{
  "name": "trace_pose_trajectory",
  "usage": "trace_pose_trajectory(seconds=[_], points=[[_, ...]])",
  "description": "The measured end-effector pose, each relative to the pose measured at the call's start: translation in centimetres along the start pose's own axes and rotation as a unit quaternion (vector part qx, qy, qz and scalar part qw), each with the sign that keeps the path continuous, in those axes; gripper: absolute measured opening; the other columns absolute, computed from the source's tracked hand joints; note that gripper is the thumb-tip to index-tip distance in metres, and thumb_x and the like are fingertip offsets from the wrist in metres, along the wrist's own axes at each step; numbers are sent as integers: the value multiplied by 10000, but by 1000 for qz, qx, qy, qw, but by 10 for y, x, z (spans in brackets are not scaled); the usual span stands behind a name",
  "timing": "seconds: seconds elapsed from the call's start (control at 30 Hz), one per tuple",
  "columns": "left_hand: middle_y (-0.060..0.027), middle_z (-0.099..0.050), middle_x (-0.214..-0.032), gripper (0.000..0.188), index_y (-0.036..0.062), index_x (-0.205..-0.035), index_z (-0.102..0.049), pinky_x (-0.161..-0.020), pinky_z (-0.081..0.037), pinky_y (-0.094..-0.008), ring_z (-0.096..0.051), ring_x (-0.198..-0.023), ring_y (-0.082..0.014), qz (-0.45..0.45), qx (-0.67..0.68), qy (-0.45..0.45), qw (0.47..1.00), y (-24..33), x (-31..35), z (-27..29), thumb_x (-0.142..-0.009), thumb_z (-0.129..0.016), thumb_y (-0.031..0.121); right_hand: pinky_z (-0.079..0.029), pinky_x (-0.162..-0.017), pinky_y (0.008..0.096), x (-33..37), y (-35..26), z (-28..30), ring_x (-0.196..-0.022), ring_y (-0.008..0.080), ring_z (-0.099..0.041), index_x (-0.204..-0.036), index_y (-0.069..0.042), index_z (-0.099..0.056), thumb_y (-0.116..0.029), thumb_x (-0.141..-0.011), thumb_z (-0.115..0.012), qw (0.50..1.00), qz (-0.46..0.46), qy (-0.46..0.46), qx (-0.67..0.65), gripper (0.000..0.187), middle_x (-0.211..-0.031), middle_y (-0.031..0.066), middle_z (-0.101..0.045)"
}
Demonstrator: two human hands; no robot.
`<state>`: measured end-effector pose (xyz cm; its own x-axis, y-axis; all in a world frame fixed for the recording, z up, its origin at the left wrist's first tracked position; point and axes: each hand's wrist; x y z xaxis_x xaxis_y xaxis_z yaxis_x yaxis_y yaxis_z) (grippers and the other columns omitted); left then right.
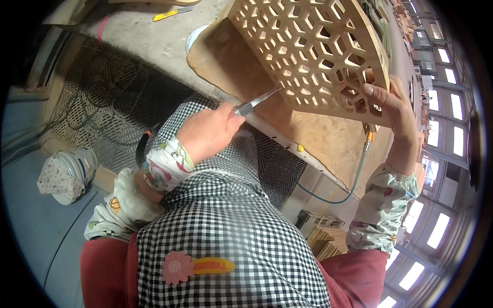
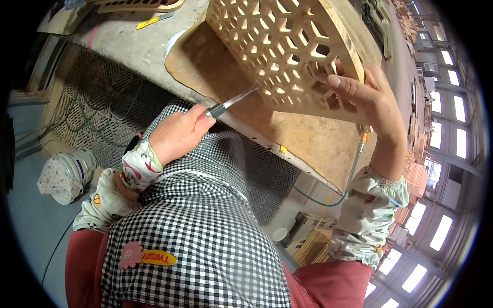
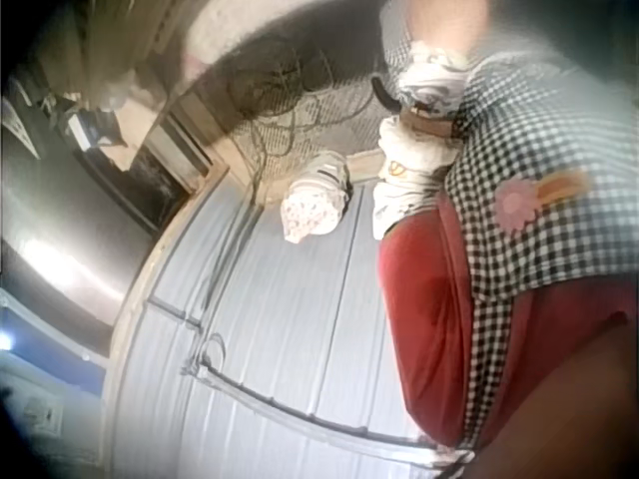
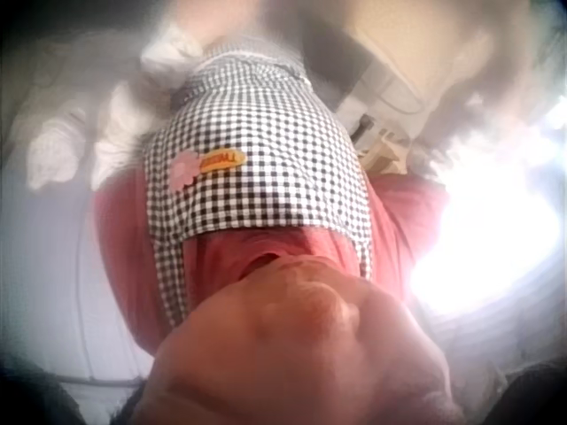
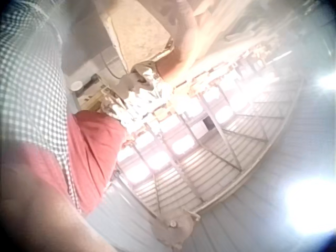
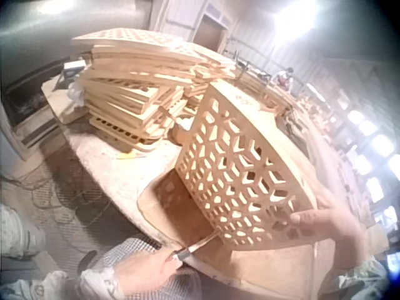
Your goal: The person finishes the interior edges of a wooden lattice piece using a handheld pneumatic tool, turning the object to reach different cutouts and occasionally wiping it with a cloth.
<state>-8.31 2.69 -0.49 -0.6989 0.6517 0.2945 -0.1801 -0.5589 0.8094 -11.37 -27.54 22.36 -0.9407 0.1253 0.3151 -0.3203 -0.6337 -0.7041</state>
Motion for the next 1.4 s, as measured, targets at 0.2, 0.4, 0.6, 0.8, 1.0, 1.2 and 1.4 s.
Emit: trace_pose_trajectory(seconds=[0.2,0.4,0.6,0.8,1.0,1.2,1.4], points=[[-273,-734,-909,432,-3,-1155,-600,-747,-535,-592,-696,-864,-506,-30,-22,36,999,-1,-30,-18,-1082,-537,417,-395,-601,250,7,2,-1,-630,76,-536,-1021,1,-726,-388,-919,-793,999,10,36,10,407,-748,26,-650],[-299,-719,-878,457,-11,-1067,-583,-775,-543,-609,-699,-858,-513,-34,-52,48,997,12,-47,-32,-1080,-524,442,-404,-584,256,8,-1,2,-623,86,-573,-943,-10,-741,-411,-905,-806,1000,24,-7,17,408,-730,49,-681],[-273,-721,-883,519,-35,-1088,-602,-752,-566,-545,-706,-772,-470,-28,42,-36,998,8,-53,-27,-1086,-487,472,-386,-544,250,8,0,4,-586,86,-573,-916,-11,-743,-416,-903,-806,999,40,21,27,410,-704,46,-692],[-54,-555,-698,450,52,-951,-544,-396,-417,-300,-531,-476,-129,89,347,-227,906,0,-54,-11,-1116,-445,459,-403,-550,249,11,-12,-5,-574,93,-582,-911,-3,-741,-417,-908,-803,998,38,40,-7,418,-694,48,-686],[2,-557,-699,445,67,-1060,-555,-414,-428,-245,-526,-502,-67,94,319,-173,927,-1,-41,-26,-1125,-452,495,-408,-554,245,4,-5,2,-593,104,-613,-929,1,-725,-395,-922,-797,999,43,-8,-20,402,-689,40,-660],[-278,-735,-982,447,-14,-1132,-572,-761,-528,-598,-685,-864,-520,15,24,17,999,-3,-23,-31,-1092,-512,427,-398,-557,243,4,-9,3,-617,90,-602,-920,-8,-708,-376,-942,-784,1000,8,-27,1,377,-693,36,-653],[-245,-739,-940,386,-4,-1121,-565,-698,-532,-557,-702,-835,-476,15,40,1,999,7,17,0,-1093,-541,380,-409,-561,249,5,-13,1,-624,89,-595,-917,-1,-727,-396,-955,-771,999,14,-44,19,400,-723,42,-679]])
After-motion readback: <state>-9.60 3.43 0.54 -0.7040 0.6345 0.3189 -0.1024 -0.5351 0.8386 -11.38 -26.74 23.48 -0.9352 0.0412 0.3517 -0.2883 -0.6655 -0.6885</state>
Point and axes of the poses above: each hand's wrist, its own x-axis away from the middle knuckle, its own z-axis out of the back of the hand, y = z × x
